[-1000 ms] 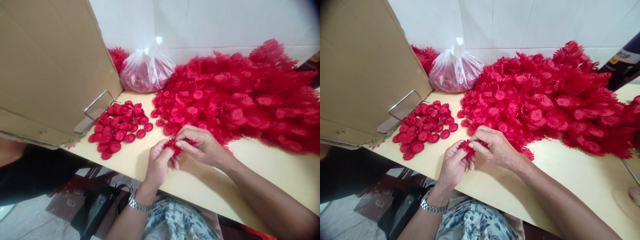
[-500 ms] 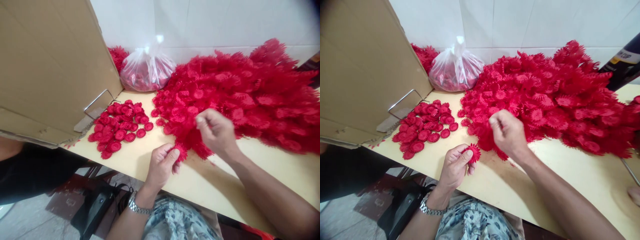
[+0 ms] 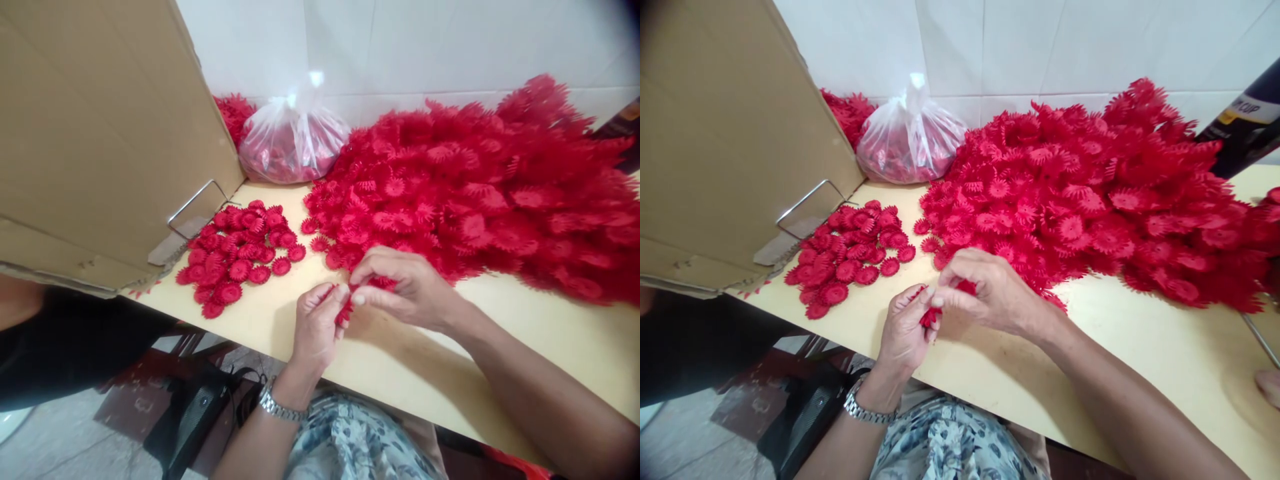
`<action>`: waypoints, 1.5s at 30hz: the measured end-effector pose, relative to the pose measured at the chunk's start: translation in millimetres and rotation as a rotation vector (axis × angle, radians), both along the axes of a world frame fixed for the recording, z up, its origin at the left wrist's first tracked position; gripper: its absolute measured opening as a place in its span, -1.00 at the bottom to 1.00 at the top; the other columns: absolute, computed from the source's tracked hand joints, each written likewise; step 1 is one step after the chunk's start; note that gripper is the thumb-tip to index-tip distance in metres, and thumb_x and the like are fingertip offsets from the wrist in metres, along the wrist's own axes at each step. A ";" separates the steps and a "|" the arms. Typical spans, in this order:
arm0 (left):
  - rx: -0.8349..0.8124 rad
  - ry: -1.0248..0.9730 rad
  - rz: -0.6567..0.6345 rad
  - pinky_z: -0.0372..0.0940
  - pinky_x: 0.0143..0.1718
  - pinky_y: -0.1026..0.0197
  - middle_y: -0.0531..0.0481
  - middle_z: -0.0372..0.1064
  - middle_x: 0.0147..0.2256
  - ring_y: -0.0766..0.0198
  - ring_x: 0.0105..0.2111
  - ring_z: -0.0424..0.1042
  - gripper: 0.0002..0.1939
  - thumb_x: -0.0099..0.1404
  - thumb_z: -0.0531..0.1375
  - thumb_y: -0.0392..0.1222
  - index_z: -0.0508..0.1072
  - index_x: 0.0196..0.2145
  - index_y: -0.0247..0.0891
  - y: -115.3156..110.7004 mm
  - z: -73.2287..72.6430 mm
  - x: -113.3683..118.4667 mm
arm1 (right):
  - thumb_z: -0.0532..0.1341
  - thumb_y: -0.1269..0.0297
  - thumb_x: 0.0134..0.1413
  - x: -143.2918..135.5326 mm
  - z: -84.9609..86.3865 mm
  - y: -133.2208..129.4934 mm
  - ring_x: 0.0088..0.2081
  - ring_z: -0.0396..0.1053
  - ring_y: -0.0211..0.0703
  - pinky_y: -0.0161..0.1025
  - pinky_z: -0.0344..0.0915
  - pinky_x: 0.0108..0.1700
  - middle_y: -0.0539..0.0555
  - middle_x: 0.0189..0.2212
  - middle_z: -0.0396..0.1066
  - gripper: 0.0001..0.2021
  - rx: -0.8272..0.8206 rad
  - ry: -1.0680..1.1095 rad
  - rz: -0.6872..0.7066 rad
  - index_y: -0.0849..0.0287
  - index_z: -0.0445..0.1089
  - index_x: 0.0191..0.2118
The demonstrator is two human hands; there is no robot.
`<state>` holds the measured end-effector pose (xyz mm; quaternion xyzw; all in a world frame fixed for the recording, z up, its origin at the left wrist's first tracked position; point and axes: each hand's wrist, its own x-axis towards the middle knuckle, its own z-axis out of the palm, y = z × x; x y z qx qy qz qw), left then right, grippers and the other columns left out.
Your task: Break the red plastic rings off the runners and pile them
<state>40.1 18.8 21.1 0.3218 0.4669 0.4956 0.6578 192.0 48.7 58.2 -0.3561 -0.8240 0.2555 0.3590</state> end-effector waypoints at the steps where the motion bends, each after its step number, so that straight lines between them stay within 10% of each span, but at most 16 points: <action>1: 0.009 0.006 -0.005 -0.11 -0.81 0.46 0.20 0.10 -0.76 0.53 -0.78 0.03 -0.64 0.08 0.24 0.01 0.25 -0.63 -0.29 0.1 -0.6 0.2 | 0.21 0.24 0.09 -3.3 -1.4 -1.8 -0.42 0.31 -0.29 -0.35 0.24 -0.38 0.04 -0.47 0.36 -0.84 -0.042 0.012 0.038 0.24 0.38 -0.39; 10: 0.134 0.052 -0.172 0.01 -0.74 0.47 0.16 0.17 -0.70 0.54 -0.73 0.11 -0.61 0.15 0.20 0.07 0.28 -0.60 -0.30 -3.2 -7.5 -6.8 | 0.12 0.35 0.10 0.1 -11.6 3.3 -0.52 0.18 -0.32 -0.35 0.13 -0.48 -0.05 -0.58 0.22 -0.84 -0.265 0.208 -0.126 0.20 0.28 -0.49; 19: 0.060 -0.075 -0.244 0.21 -0.69 0.35 0.03 0.38 -0.51 0.39 -0.68 0.34 -0.79 0.15 0.21 -0.10 0.40 -0.43 -0.33 -4.9 -5.9 -7.8 | 0.10 0.32 0.09 43.5 -1.3 26.8 -0.49 0.23 -0.21 -0.25 0.12 -0.41 0.00 -0.58 0.27 -0.82 0.310 -0.073 -0.779 0.15 0.33 -0.50; 32: 0.015 -0.107 -0.166 0.15 -0.69 0.38 0.04 0.35 -0.57 0.41 -0.70 0.30 -0.86 0.14 0.19 -0.19 0.38 -0.42 -0.35 0.8 5.9 -3.6 | 0.18 0.10 0.01 26.8 3.8 22.0 -0.58 0.10 -0.34 -0.34 0.09 -0.53 -0.05 -0.65 0.16 -0.69 -0.333 0.382 -0.458 0.19 0.27 -0.59; 41: 0.035 -0.149 -0.163 0.24 -0.64 0.32 -0.02 0.43 -0.48 0.37 -0.65 0.35 -0.85 0.13 0.20 -0.18 0.38 -0.40 -0.35 1.3 9.9 -1.9 | 0.15 0.17 0.08 29.4 -1.7 23.9 -0.56 0.17 -0.31 -0.33 0.14 -0.52 -0.04 -0.61 0.24 -0.79 -0.148 0.346 -0.531 0.17 0.38 -0.44; 45: 0.010 -0.084 -0.150 0.22 -0.71 0.34 0.00 0.41 -0.55 0.39 -0.72 0.32 -0.79 0.12 0.21 -0.13 0.37 -0.49 -0.36 1.8 7.6 -0.4 | 0.14 0.23 0.10 43.5 -2.0 30.1 -0.25 0.35 -0.11 -0.13 0.30 -0.20 0.10 -0.32 0.39 -0.84 0.178 0.193 -0.701 0.14 0.42 -0.25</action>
